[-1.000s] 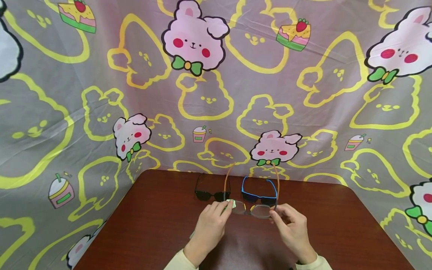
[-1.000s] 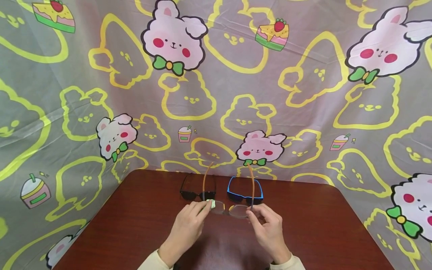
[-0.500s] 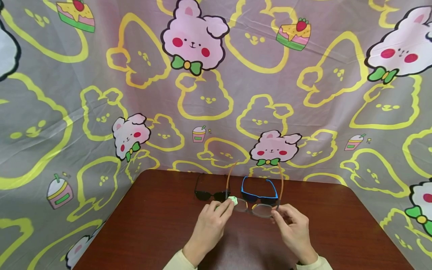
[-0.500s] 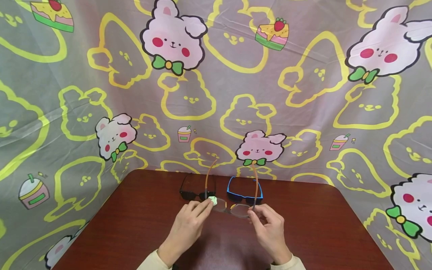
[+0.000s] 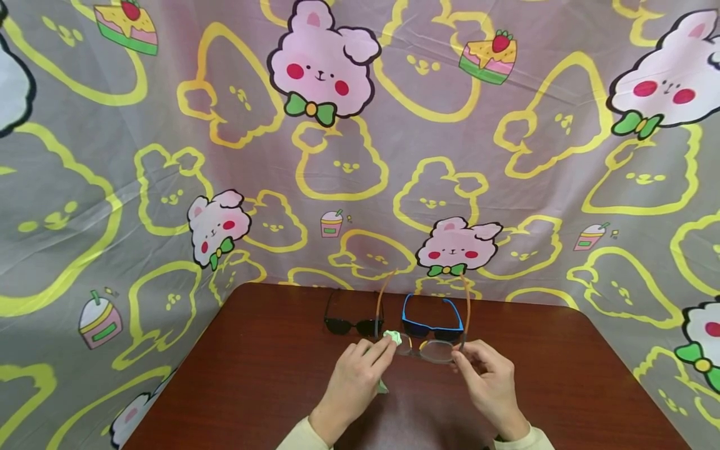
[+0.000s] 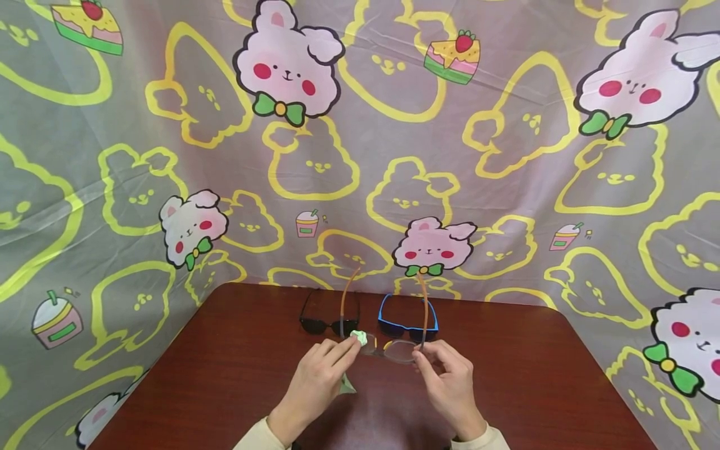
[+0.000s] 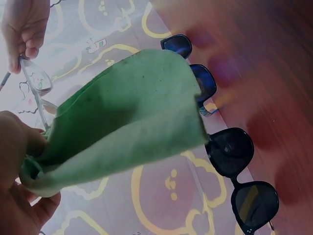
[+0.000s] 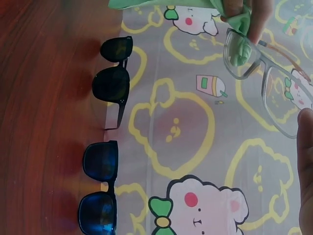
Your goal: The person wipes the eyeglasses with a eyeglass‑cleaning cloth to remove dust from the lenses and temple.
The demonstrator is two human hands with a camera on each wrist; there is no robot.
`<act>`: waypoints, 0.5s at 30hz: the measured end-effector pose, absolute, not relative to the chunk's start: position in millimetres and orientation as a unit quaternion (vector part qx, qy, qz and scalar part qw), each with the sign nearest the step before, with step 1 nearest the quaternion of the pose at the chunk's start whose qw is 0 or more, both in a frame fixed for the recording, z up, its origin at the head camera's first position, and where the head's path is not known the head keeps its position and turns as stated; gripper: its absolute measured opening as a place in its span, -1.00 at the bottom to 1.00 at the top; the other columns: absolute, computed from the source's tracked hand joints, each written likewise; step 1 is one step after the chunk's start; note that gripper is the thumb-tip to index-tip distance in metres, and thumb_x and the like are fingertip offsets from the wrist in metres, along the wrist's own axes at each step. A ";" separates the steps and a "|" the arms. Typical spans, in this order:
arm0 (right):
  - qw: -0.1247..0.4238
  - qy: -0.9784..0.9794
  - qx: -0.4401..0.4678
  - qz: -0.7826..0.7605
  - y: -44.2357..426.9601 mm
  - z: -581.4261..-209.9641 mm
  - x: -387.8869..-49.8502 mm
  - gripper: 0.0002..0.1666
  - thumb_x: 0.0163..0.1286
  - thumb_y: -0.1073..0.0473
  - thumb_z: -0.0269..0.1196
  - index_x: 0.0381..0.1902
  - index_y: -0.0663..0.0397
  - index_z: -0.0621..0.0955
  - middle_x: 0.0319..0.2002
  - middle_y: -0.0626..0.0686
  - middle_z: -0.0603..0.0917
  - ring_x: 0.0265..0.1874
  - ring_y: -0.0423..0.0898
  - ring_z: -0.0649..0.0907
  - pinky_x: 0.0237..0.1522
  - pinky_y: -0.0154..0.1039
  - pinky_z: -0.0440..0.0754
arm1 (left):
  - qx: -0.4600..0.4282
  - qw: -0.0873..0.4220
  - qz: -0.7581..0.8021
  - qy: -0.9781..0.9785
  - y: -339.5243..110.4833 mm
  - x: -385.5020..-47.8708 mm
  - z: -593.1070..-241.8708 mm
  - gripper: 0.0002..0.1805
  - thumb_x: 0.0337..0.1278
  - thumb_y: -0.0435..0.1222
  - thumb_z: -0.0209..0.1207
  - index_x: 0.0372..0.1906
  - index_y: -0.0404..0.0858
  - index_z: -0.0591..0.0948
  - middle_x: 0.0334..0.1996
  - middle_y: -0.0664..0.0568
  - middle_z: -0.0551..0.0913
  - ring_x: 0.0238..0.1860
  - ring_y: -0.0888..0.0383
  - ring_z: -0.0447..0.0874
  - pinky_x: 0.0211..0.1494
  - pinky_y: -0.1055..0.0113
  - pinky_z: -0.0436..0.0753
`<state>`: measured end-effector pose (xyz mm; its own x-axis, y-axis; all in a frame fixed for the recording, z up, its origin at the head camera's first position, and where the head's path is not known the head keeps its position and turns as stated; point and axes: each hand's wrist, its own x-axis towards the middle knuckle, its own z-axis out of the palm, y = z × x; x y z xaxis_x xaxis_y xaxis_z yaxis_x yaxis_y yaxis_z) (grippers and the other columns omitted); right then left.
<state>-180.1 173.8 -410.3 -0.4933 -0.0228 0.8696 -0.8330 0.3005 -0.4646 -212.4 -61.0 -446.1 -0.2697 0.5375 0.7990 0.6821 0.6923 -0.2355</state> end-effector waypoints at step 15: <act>0.445 -0.699 0.340 0.446 177.6 -410.4 -182.3 -0.83 -0.03 0.59 0.34 -0.46 0.34 0.63 -0.50 0.12 0.63 -0.53 -0.24 0.54 -0.47 -0.46 0.45 | -0.349 0.446 -0.082 -0.820 -57.2 -208.4 -448.0 -0.47 -0.31 -0.47 0.37 -0.01 -0.27 0.64 0.00 -0.03 0.63 -0.48 0.20 0.42 -0.52 0.45 0.33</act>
